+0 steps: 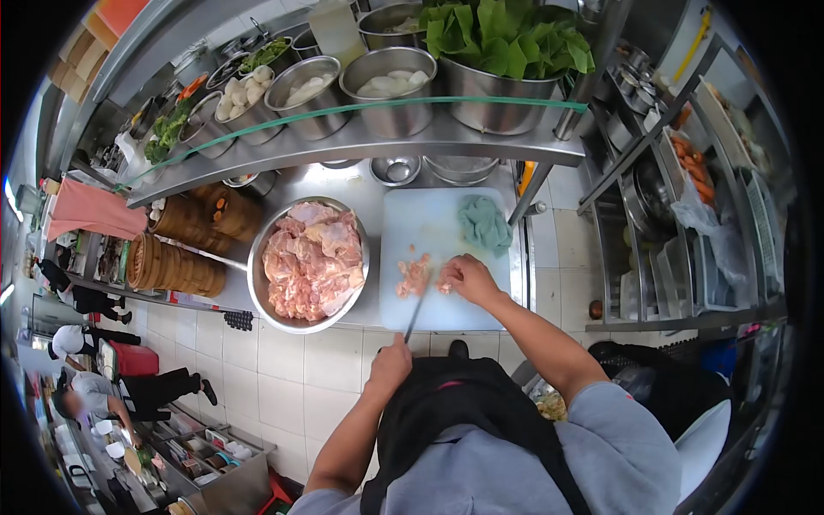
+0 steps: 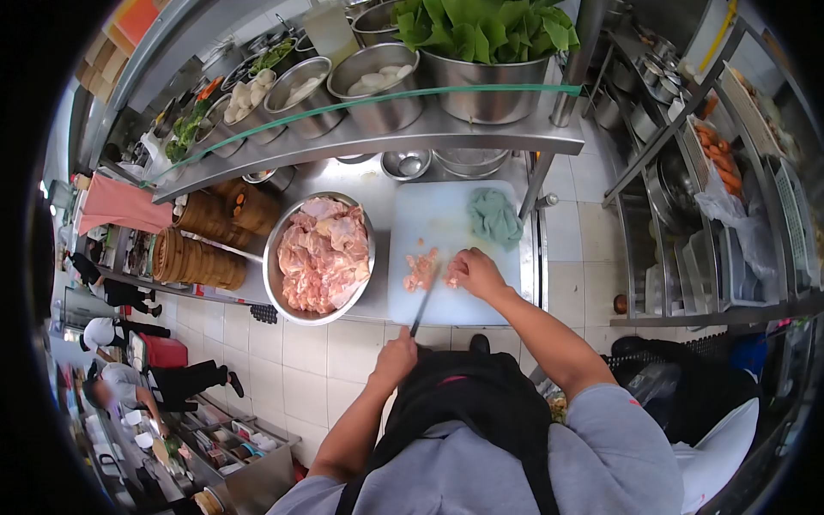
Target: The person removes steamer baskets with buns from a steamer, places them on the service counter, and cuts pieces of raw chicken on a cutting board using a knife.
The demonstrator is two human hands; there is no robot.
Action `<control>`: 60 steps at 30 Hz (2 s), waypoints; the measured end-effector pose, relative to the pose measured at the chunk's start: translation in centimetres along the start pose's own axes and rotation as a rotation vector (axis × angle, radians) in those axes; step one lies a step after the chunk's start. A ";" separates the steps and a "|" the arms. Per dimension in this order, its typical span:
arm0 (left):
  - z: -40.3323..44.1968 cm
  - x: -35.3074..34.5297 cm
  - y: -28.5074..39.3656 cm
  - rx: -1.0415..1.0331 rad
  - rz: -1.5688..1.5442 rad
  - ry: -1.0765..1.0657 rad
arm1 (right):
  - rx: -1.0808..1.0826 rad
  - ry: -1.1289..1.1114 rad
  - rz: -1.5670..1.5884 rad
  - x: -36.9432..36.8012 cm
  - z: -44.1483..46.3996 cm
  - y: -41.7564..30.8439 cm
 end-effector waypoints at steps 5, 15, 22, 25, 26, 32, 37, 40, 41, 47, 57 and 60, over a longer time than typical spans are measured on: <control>-0.3 2.2 2.9 -0.046 0.053 -0.011 | -0.069 -0.110 -0.011 -0.8 -0.1 0.4; 6.8 -2.3 3.9 -0.048 -0.056 0.067 | 0.084 -0.106 -0.229 -1.5 0.1 -1.0; 0.9 -0.1 -0.7 0.003 -0.014 0.022 | -0.371 0.010 0.582 -2.4 0.6 5.7; 1.6 1.5 -1.0 0.020 0.015 0.116 | -0.391 -0.051 0.701 -3.1 1.5 4.0; 1.9 2.1 -0.5 0.000 0.042 0.126 | -0.392 -0.059 0.702 -3.1 1.5 3.3; 1.5 4.6 2.3 -0.023 0.153 0.126 | -0.115 0.119 0.082 -0.3 1.0 0.7; 0.3 4.1 3.6 -0.027 0.291 0.020 | 0.219 -0.047 -0.123 -2.2 -0.4 -1.8; 0.7 3.3 3.2 0.011 0.264 -0.008 | 0.247 -0.093 -0.193 -2.8 -0.3 -2.2; 1.3 2.7 3.1 0.009 0.268 -0.010 | 0.243 -0.091 -0.191 -2.8 -0.1 -2.2; 7.6 0.0 3.2 0.037 0.118 0.047 | 0.241 -0.190 -0.311 -3.4 0.5 -2.0; -0.9 -0.9 -0.7 0.032 0.020 0.021 | 0.207 -0.150 -0.246 -2.9 0.0 -1.5; -0.5 0.0 -1.2 -0.001 -0.009 0.034 | 0.243 -0.161 -0.209 -2.2 -0.2 -1.6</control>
Point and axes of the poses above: each hand's wrist, its own z-axis towards the middle knuckle, its own x-axis out of the back of the hand, y = z × x, the point moved 8 cm from there along z, towards the middle knuckle
